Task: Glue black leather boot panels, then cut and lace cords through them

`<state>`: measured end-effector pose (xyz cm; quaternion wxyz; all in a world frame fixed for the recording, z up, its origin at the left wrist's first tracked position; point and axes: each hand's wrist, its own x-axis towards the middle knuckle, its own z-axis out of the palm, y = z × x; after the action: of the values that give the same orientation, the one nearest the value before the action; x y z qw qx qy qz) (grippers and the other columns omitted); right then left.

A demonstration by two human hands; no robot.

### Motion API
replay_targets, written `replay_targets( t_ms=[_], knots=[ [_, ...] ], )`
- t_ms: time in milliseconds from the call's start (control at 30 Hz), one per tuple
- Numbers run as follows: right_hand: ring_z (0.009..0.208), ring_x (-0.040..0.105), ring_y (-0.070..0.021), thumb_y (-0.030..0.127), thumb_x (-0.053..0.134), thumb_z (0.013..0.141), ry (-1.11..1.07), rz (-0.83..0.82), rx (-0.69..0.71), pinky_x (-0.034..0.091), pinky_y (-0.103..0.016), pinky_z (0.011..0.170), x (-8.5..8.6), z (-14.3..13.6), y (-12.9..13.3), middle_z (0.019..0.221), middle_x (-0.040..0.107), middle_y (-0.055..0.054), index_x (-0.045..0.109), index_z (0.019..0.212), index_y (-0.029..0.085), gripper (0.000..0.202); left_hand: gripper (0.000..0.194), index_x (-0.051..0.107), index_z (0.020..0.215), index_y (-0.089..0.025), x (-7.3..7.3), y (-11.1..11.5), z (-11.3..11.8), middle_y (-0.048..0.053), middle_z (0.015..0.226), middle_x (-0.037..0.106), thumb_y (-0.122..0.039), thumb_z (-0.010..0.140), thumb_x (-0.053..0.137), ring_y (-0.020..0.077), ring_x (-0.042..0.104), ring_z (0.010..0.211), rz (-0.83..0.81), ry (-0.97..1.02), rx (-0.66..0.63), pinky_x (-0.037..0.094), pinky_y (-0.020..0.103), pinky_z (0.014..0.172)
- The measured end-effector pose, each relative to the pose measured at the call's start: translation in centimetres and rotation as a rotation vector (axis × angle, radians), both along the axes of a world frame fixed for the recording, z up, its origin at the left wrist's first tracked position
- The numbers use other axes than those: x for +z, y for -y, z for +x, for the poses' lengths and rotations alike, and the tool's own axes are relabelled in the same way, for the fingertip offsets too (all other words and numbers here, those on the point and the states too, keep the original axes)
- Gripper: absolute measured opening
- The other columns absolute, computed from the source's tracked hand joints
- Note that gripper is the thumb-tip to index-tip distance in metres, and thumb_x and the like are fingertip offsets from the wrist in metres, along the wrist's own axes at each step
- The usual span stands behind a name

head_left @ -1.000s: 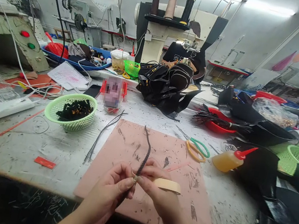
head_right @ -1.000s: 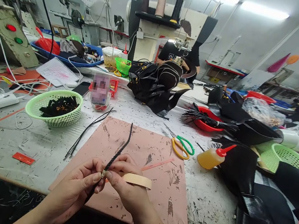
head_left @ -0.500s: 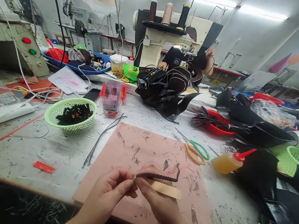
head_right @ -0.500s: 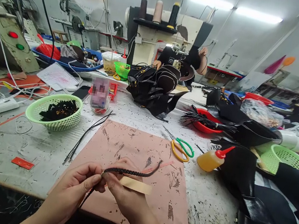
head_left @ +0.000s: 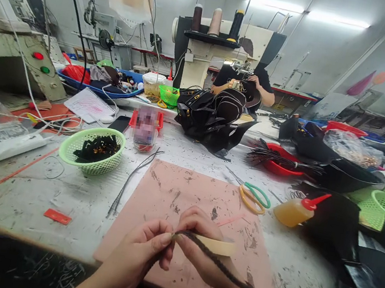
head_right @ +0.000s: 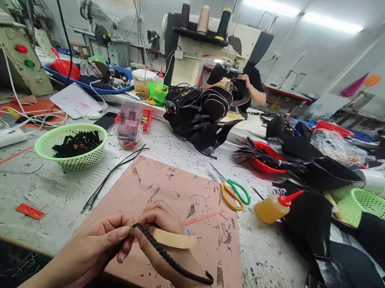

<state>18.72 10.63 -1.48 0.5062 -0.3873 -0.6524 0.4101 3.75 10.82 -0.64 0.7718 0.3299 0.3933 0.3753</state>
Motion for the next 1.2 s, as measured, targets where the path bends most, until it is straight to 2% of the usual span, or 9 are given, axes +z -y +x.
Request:
replay_targets(
  t_ms=[200, 300, 467, 633, 867, 967, 1067, 1133, 1200],
  knots=[
    [0.074, 0.052, -0.0145, 0.041, 0.054, 0.079, -0.108, -0.129, 0.204, 0.045, -0.028, 0.065, -0.1, 0.5, -0.4, 0.081, 0.048, -0.003, 0.067, 0.078, 0.022, 0.023, 0.027, 0.062, 0.071, -0.011, -0.2, 0.3, 0.2, -0.004, 0.044, 0.047, -0.032, 0.060, 0.076, 0.0031, 0.035, 0.036, -0.139, 0.163, -0.122, 0.022, 0.018, 0.040],
    [0.072, 0.051, -0.0144, 0.038, 0.054, 0.079, -0.121, -0.108, 0.182, 0.044, -0.028, 0.065, -0.1, 0.3, -0.4, 0.079, 0.047, -0.003, 0.065, 0.075, 0.022, 0.020, 0.028, 0.061, 0.066, -0.012, -0.4, 0.3, 0.4, -0.004, 0.043, 0.048, -0.033, 0.058, 0.077, 0.0013, 0.034, 0.033, -0.164, 0.145, -0.119, 0.020, 0.016, 0.038],
    [0.074, 0.052, -0.0148, 0.031, 0.055, 0.079, -0.125, -0.157, 0.095, 0.043, -0.029, 0.068, -0.2, -0.1, -0.2, 0.079, 0.048, -0.002, 0.061, 0.071, 0.021, 0.014, 0.029, 0.058, 0.061, -0.013, -0.4, 0.2, 0.5, -0.002, 0.050, 0.057, -0.034, 0.056, 0.078, 0.0013, 0.042, 0.035, -0.121, 0.050, -0.032, 0.022, 0.013, 0.037],
    [0.071, 0.050, -0.0143, 0.036, 0.058, 0.077, -0.234, -0.173, 0.210, 0.041, -0.028, 0.065, -0.9, 0.2, -0.3, 0.079, 0.049, -0.002, 0.064, 0.073, 0.022, 0.016, 0.030, 0.061, 0.066, -0.013, -0.3, 0.4, 0.6, -0.005, 0.042, 0.050, -0.034, 0.055, 0.079, -0.0023, 0.027, 0.026, -0.215, 0.205, -0.136, 0.015, 0.012, 0.031],
    [0.069, 0.048, -0.0119, 0.026, 0.058, 0.078, -0.218, -0.138, 0.225, 0.040, -0.025, 0.063, -1.8, 0.6, -0.2, 0.077, 0.049, -0.001, 0.064, 0.076, 0.023, 0.008, 0.031, 0.058, 0.063, -0.012, -0.8, 0.7, 0.5, -0.002, 0.045, 0.055, -0.033, 0.054, 0.080, -0.0015, 0.033, 0.026, -0.234, 0.189, -0.120, 0.016, 0.011, 0.028],
    [0.068, 0.048, -0.0119, 0.027, 0.061, 0.076, -0.252, -0.080, 0.276, 0.041, -0.025, 0.062, -1.7, 0.6, -0.1, 0.075, 0.050, -0.001, 0.063, 0.073, 0.021, 0.007, 0.031, 0.056, 0.062, -0.013, -1.4, 1.0, 0.6, -0.005, 0.042, 0.051, -0.035, 0.058, 0.077, -0.0030, 0.025, 0.023, -0.242, 0.254, -0.217, 0.015, 0.011, 0.026],
    [0.066, 0.049, -0.0117, 0.027, 0.064, 0.072, -0.263, -0.025, 0.284, 0.042, -0.025, 0.060, -1.2, 0.6, 0.1, 0.072, 0.050, -0.001, 0.061, 0.070, 0.019, 0.009, 0.033, 0.054, 0.062, -0.014, -2.0, 1.3, 0.7, -0.006, 0.041, 0.049, -0.041, 0.060, 0.074, -0.0009, 0.026, 0.023, -0.187, 0.297, -0.270, 0.017, 0.012, 0.025],
    [0.063, 0.049, -0.0106, 0.025, 0.063, 0.073, -0.236, -0.036, 0.206, 0.042, -0.023, 0.056, -0.9, 0.4, 0.5, 0.072, 0.049, 0.000, 0.059, 0.069, 0.019, 0.008, 0.034, 0.056, 0.066, -0.016, -2.3, 1.3, 0.7, -0.004, 0.047, 0.054, -0.042, 0.058, 0.075, 0.0041, 0.041, 0.032, -0.087, 0.257, -0.179, 0.028, 0.013, 0.030],
    [0.063, 0.050, -0.0106, 0.022, 0.061, 0.075, -0.188, -0.057, 0.089, 0.043, -0.023, 0.054, -0.8, 0.1, 0.8, 0.072, 0.048, 0.000, 0.057, 0.069, 0.019, 0.008, 0.030, 0.059, 0.066, -0.016, -2.4, 1.2, 0.4, -0.002, 0.054, 0.058, -0.037, 0.056, 0.077, 0.0097, 0.053, 0.050, 0.070, 0.123, -0.049, 0.041, 0.017, 0.044]
  ],
)
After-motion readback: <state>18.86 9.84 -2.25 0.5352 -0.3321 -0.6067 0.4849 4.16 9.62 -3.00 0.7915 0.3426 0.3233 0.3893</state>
